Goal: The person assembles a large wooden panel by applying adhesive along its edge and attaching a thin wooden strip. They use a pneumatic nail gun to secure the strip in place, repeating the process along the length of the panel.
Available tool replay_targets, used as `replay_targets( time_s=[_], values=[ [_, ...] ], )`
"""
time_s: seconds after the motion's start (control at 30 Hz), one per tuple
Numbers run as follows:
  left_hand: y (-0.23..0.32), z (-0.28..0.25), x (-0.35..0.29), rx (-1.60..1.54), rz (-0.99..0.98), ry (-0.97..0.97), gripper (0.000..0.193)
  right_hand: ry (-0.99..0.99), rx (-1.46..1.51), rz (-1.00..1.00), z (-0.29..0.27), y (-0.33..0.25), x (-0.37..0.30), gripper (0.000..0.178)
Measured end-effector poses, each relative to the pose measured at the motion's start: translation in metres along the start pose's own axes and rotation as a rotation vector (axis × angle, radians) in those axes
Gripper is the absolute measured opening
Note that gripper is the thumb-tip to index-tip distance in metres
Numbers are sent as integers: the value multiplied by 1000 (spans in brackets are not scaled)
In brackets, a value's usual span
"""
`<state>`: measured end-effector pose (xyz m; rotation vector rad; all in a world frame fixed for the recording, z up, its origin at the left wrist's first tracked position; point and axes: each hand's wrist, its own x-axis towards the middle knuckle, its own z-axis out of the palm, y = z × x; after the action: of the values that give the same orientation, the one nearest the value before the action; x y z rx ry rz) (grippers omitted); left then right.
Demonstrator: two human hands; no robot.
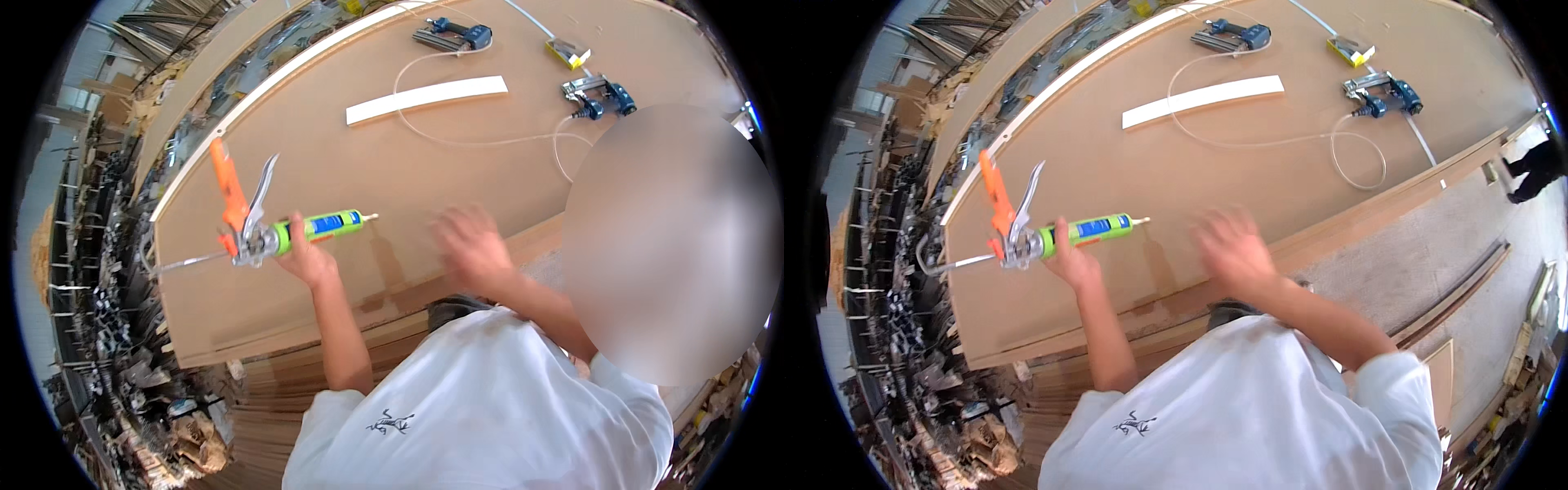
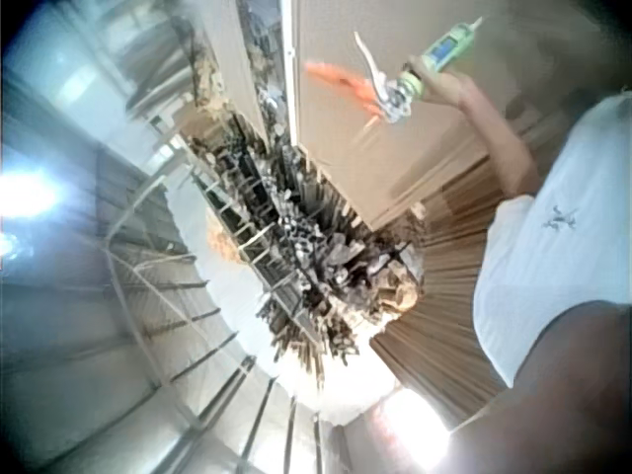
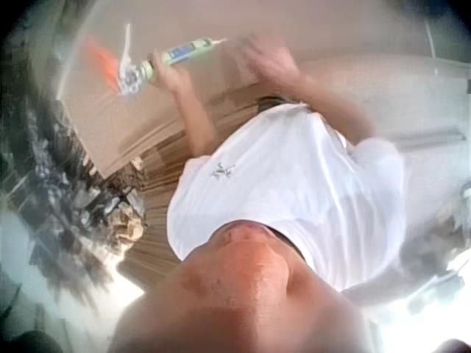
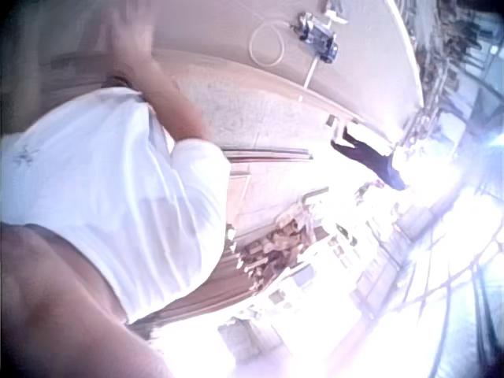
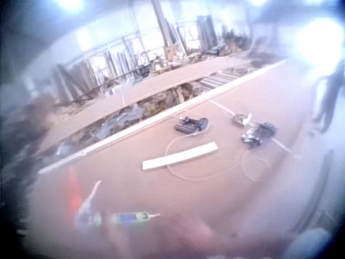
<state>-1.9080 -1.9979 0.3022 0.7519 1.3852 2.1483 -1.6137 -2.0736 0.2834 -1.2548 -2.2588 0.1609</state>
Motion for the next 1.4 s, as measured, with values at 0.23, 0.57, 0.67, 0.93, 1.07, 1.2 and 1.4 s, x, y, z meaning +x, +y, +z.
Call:
replay_targets(
  time_s=[0.23,0.57,0.67,0.93,1.07,1.2,1.4],
  values=[
    [-28,54,-52,644,470,-605,27,293,8,554,-120,72,-175,49],
    [-18,206,-228,880,866,-1324,39,401,-20,834,-206,133,-271,84],
    [3,264,-268,861,1050,-1332,39,360,-61,752,-232,172,-269,95],
    [44,407,-333,448,1131,-1467,41,336,-167,410,-294,290,-254,91],
    [28,481,-387,198,1109,-1587,41,327,-125,298,-337,338,-242,73],
    [9,564,-459,-53,1050,-1774,40,357,122,464,-363,378,-275,61],
    [-72,671,-595,-305,926,-1850,35,617,495,982,-338,442,-337,39]
  ],
)
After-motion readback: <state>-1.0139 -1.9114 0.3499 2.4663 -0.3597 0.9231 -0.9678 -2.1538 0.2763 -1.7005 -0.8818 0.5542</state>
